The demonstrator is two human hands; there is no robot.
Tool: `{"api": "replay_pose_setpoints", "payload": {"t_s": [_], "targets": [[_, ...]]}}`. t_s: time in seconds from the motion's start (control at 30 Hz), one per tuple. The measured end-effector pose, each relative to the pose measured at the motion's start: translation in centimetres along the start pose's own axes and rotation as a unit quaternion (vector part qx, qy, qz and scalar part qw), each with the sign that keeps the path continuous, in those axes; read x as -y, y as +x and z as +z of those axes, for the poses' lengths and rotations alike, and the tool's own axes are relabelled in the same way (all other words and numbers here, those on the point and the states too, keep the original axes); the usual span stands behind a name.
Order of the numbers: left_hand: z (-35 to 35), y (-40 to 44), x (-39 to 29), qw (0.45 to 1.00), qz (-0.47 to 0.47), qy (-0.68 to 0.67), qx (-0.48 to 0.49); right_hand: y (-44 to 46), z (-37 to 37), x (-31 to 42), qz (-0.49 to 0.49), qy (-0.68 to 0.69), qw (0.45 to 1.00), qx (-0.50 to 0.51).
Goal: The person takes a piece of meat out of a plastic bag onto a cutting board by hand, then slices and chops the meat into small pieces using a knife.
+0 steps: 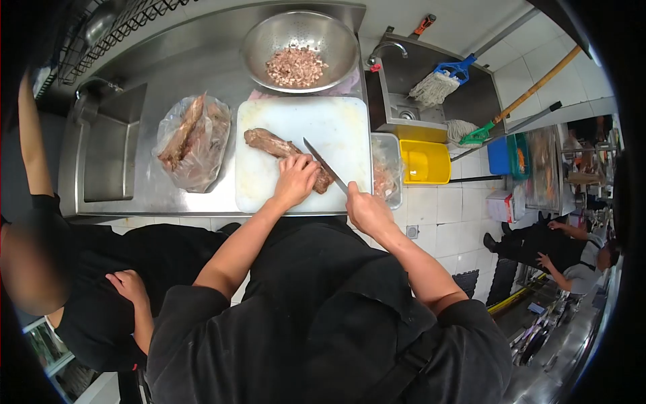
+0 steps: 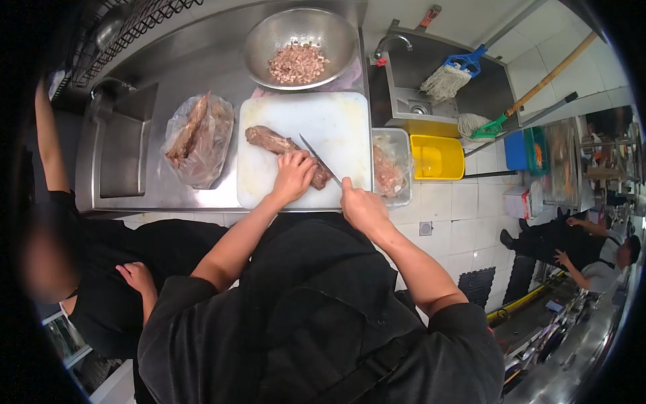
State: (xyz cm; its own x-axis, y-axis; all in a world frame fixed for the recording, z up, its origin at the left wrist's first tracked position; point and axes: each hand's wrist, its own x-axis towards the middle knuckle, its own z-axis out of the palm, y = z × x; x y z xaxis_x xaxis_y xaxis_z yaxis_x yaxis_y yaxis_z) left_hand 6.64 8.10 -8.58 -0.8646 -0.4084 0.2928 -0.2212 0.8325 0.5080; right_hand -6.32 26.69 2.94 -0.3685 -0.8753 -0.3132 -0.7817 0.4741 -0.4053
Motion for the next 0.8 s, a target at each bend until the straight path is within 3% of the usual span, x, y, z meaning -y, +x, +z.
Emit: {"api": "replay_pose_setpoints", "payload": {"t_s": [0.17,0.4,0.67,0.8], "targets": [[0.4,-0.4,0.0,1.000,0.002,0.017,-0.021,-2.6,-2.2,0.5,0.023,-0.019,0.997,0.075],[0.7,-0.5,-0.1,0.999,0.007,0.036,-0.019,-0.3,0.2,0.1,0.021,-0.019,0.998,0.053],[0.8,-0.5,0.1,0.999,0.016,0.036,-0.029,-2.1,-1.3,0.6,0.058,-0.037,0.992,0.109],[0.8,-0.4,0.0,0.999,0.009,0.033,-0.012,1.6,2.2,-0.1,0.026,-0.017,0.999,0.032]]}}
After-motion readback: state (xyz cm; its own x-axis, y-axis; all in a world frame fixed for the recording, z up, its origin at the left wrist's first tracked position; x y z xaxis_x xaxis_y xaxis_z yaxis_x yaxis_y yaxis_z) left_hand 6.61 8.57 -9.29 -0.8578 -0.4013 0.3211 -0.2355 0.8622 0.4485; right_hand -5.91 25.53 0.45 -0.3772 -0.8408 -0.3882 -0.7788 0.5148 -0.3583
